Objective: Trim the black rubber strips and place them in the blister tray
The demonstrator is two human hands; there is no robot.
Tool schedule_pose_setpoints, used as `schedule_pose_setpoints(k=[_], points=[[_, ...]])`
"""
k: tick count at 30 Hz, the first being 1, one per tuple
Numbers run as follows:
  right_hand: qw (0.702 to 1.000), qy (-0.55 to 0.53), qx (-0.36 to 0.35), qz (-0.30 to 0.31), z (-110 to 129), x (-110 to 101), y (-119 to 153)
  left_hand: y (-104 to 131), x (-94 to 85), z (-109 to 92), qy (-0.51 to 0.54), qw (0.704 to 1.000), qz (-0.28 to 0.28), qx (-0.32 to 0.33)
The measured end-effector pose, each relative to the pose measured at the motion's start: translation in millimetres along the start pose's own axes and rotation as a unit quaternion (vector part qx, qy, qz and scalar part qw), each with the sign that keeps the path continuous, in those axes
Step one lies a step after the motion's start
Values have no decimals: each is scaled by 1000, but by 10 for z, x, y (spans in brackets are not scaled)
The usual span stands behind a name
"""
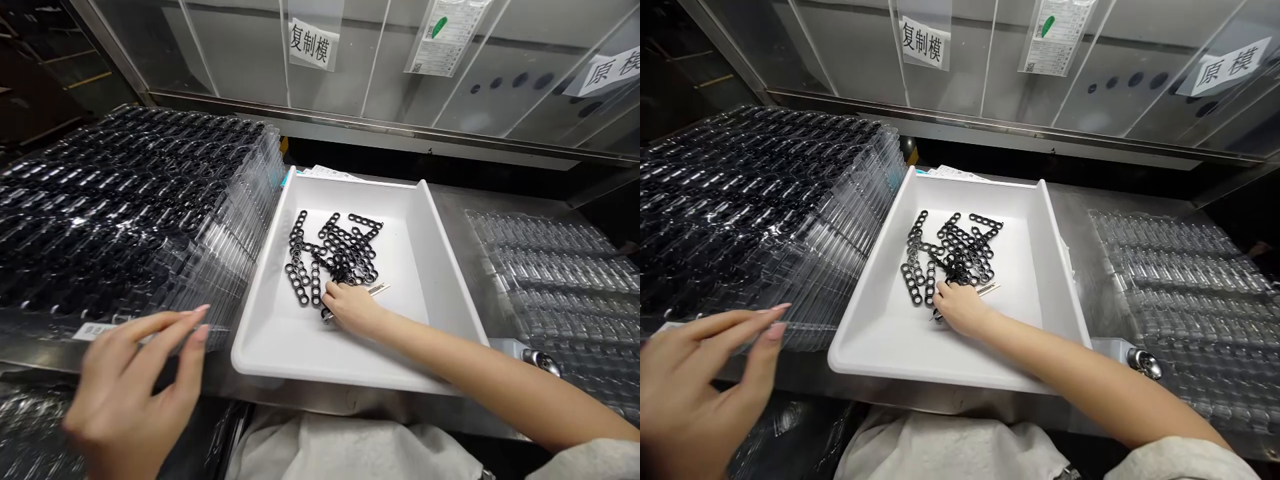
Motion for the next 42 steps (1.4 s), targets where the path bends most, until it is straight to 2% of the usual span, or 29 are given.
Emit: schedule_pose_setpoints(k=[2,4,6,8,10,11,13,16,19,20,21,23,25,27,32,38,42], points=[[1000,3,-11,-3,40,5,14,-66,145,-336,-8,997,14,79],[1000,-4,-27,-2,65,-17,47,-98,266,-521,5,993,30,116],[999,-39,-28,-13,26,-97,111,-104,353,-580,28,992,38,119],[993,-111,-4,-48,-113,-227,209,-90,428,-594,51,991,45,116],[967,-228,34,-108,-338,-359,347,-74,510,-597,79,989,56,111],[942,-299,48,-141,-456,-407,426,-68,554,-603,92,988,62,107],[869,-446,55,-210,-665,-464,588,-61,651,-634,115,986,77,97],[719,-634,38,-282,-827,-471,799,-48,820,-726,156,979,112,68],[555,-759,29,-340,-805,-452,984,4,1024,-841,244,955,170,16],[510,-783,26,-355,-758,-453,1035,31,1089,-872,278,943,186,-7],[476,-799,20,-367,-696,-458,1076,58,1138,-891,307,931,193,-31],[433,-817,8,-381,-558,-469,1129,103,1193,-894,349,916,184,-77],[414,-821,-4,-393,-450,-473,1167,124,1192,-870,379,906,157,-108],[407,-818,-10,-405,-391,-455,1200,116,1154,-850,409,896,129,-119],[413,-807,0,-422,-374,-348,1272,25,1000,-869,468,872,89,-115],[448,-795,62,-404,-412,-166,1289,-70,885,-990,492,861,77,-98],[479,-776,74,-404,-426,-175,1302,-110,858,-1048,496,860,80,-88]])
Point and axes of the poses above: each hand's wrist, its own y-axis away from the middle knuckle, its own x-axis out of the palm, z = x × y, the point moved 9 cm from there along -y, towards the middle knuckle, and after that the axes turned 10 degrees about z, right-handed, at the moved point
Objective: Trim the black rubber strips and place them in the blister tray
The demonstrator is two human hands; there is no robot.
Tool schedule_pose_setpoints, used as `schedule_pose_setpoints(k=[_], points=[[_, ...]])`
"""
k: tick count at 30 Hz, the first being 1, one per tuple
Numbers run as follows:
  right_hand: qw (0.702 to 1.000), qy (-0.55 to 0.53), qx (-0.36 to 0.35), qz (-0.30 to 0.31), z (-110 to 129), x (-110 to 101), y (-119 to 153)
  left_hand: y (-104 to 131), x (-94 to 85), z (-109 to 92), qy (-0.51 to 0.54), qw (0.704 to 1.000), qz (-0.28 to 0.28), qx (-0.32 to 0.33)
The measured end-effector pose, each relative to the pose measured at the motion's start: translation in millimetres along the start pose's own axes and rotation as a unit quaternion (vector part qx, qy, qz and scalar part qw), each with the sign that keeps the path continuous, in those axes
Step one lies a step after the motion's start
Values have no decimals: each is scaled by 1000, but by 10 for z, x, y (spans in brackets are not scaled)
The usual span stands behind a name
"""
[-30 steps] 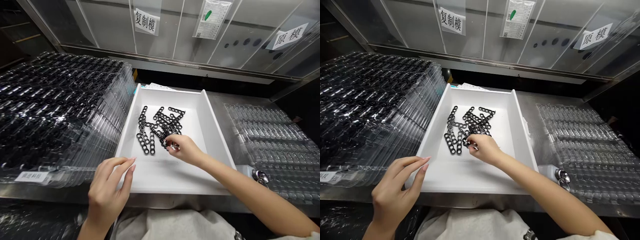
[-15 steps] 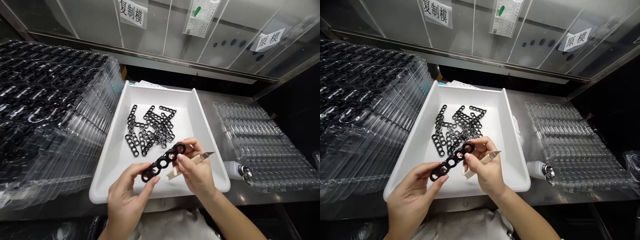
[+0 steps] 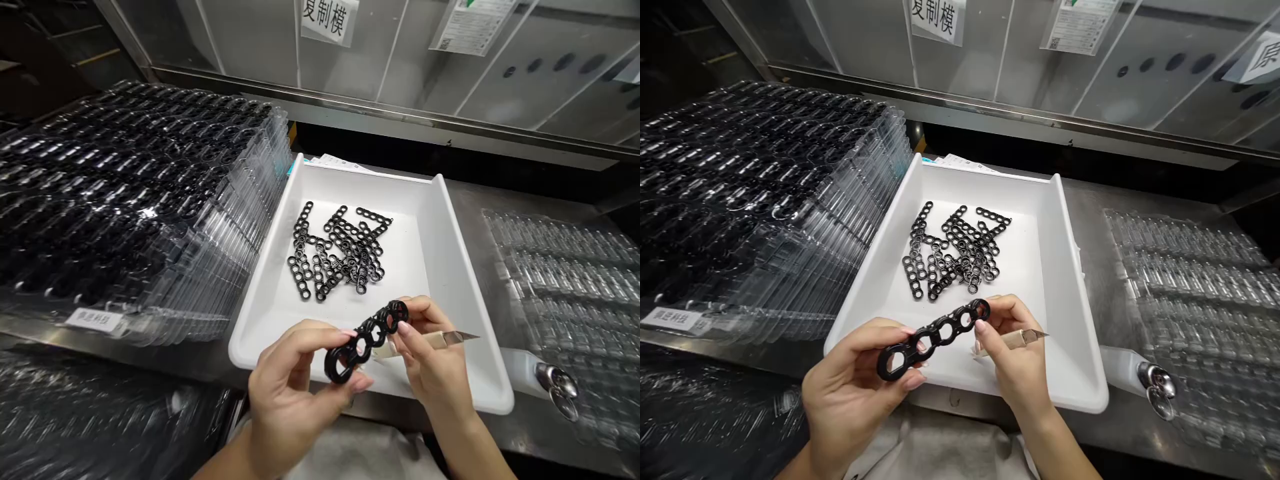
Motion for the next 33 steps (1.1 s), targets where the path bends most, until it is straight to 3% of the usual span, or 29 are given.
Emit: schedule_pose_setpoints(k=[9,13,15,17,20,23,25,28,33], points=[[997,71,-31,-10,33,-88,42,-29,-56,3,10,1000,0,19],[976,186,-100,-51,292,-54,167,-23,-84,38,-100,993,57,-4],[956,263,-113,-63,439,5,200,-14,-161,-34,-185,980,74,16],[934,338,-105,-50,512,45,148,9,-362,-156,-262,963,48,46],[887,453,-86,11,448,39,-49,100,-916,-371,-377,920,-84,69],[837,539,-28,84,150,-57,-231,225,-1491,-480,-510,832,-214,41],[808,572,27,135,-105,-120,-269,252,-1754,-426,-571,784,-244,5],[771,596,103,200,-430,-168,-215,230,-1945,-266,-592,769,-239,-25],[724,619,182,243,-670,-216,-116,187,-1949,-156,-587,776,-230,-31]])
Point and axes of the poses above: each hand's wrist, its own y-axis away from the middle knuckle, its own x-axis out of the palm, z = x × y, the point moved 9 cm from there along -y, towards the middle knuckle, and after that the axes turned 10 degrees about z, right-handed, at the moved point
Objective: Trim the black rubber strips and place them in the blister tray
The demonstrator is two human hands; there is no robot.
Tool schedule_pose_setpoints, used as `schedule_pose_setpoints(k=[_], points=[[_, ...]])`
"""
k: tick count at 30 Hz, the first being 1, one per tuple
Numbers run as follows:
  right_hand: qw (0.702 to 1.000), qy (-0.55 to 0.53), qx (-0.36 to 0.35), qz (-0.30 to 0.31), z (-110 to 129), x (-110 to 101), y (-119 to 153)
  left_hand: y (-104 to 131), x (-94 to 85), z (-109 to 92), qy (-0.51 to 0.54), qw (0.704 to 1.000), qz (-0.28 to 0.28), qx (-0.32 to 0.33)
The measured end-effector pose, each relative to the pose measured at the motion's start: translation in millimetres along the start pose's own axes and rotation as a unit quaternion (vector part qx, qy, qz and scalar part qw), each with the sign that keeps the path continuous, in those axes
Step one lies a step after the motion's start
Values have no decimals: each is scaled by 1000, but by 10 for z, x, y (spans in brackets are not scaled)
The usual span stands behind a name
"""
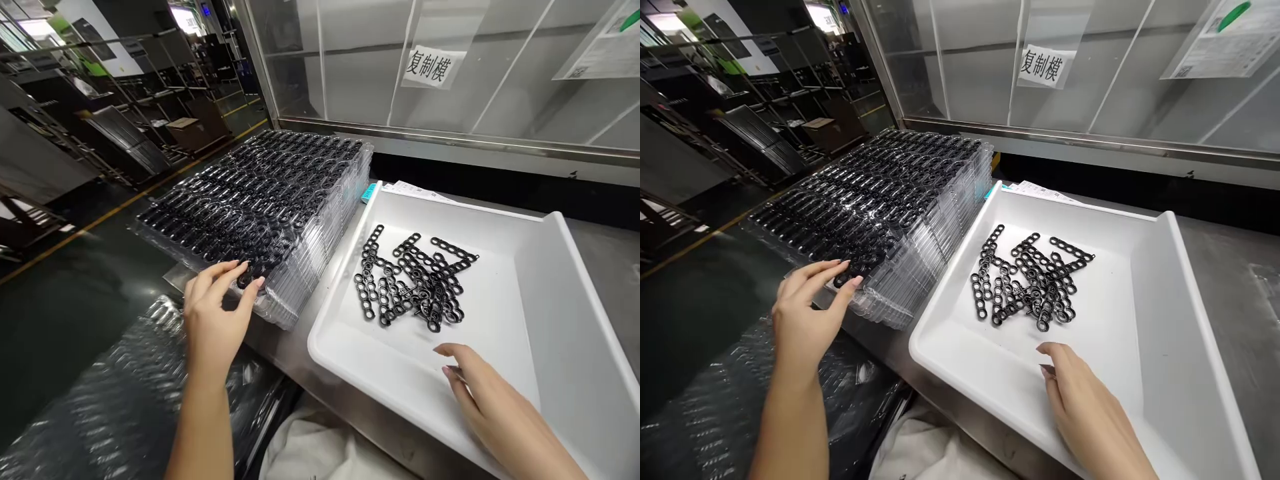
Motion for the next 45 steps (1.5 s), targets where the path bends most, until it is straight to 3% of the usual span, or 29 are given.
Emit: schedule_pose_setpoints(k=[4,9,12,14,17,19,22,24,26,29,33,37,40,45], points=[[998,28,13,46,-41,97,-35,21,43,-41,13,999,15,30],[997,38,12,65,-68,183,-75,32,172,-30,-8,993,102,52],[997,30,3,70,-55,196,-82,55,162,-48,-16,989,135,58],[997,24,3,76,-48,192,-80,131,74,-52,1,994,93,57],[996,28,1,80,-7,164,-70,472,-63,118,81,995,-61,-4],[996,43,2,82,30,143,-59,794,109,317,125,986,-85,-72],[994,63,12,84,63,122,-46,1158,643,524,134,980,39,-139],[993,66,22,92,59,128,-44,1263,763,590,134,977,50,-156],[993,62,30,99,41,141,-49,1206,602,539,115,985,-20,-130],[994,51,27,96,23,147,-65,906,275,231,39,995,-84,-24],[996,39,16,81,18,146,-79,476,149,-37,-32,998,-32,49],[997,30,14,76,34,139,-68,428,155,46,-3,999,-11,31],[996,30,9,78,69,128,-53,674,334,323,66,997,13,-37],[998,29,-2,59,99,93,-45,1324,1115,899,111,951,165,-235]])
Point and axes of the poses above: each hand's wrist, its own y-axis away from the middle knuckle, its own x-axis out of the palm, z = x × y, the point moved 9 cm from there along -y, towards the middle knuckle, and after that the axes turned 10 degrees about z, right-handed, at the moved point
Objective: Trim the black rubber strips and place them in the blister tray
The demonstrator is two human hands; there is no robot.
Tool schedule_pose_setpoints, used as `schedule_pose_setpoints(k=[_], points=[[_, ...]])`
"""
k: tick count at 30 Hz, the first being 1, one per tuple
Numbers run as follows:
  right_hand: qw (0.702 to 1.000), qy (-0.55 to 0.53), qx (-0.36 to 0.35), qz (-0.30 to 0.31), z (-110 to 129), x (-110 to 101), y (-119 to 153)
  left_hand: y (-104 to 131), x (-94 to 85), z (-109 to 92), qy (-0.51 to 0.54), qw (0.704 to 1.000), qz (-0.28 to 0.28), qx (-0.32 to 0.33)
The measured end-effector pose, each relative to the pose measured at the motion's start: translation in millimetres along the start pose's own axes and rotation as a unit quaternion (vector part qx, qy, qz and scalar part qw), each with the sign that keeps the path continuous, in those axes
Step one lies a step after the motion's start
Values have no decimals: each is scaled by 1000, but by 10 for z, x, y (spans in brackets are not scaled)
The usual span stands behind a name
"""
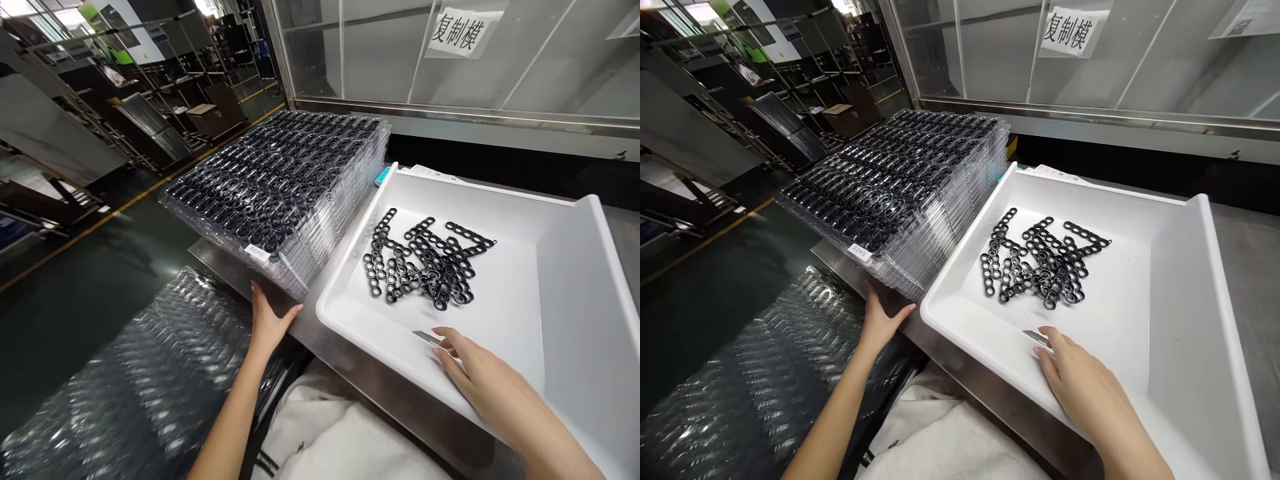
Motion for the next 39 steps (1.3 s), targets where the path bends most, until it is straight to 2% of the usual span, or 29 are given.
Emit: schedule_pose_setpoints(k=[2,5,12,19,39], points=[[1000,-1,0,-5,-3,-8,2,10,194,138,-28,999,19,-26],[1000,-6,5,2,-11,-3,7,-20,255,121,-76,997,-3,-27],[1000,-9,20,22,-32,25,13,-84,168,18,-92,995,-18,-27],[1000,-6,11,16,-10,3,20,-90,112,-35,-67,997,-24,-30],[1000,-11,6,13,-31,34,0,-117,-202,-219,-29,998,-57,-12]])
Point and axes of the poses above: each hand's wrist, its own y-axis away from the middle knuckle, its own x-axis out of the palm, z = x × y, the point moved 9 cm from there along -y, towards the middle knuckle, and after that the axes turned 10 degrees about z, right-handed, at the moved point
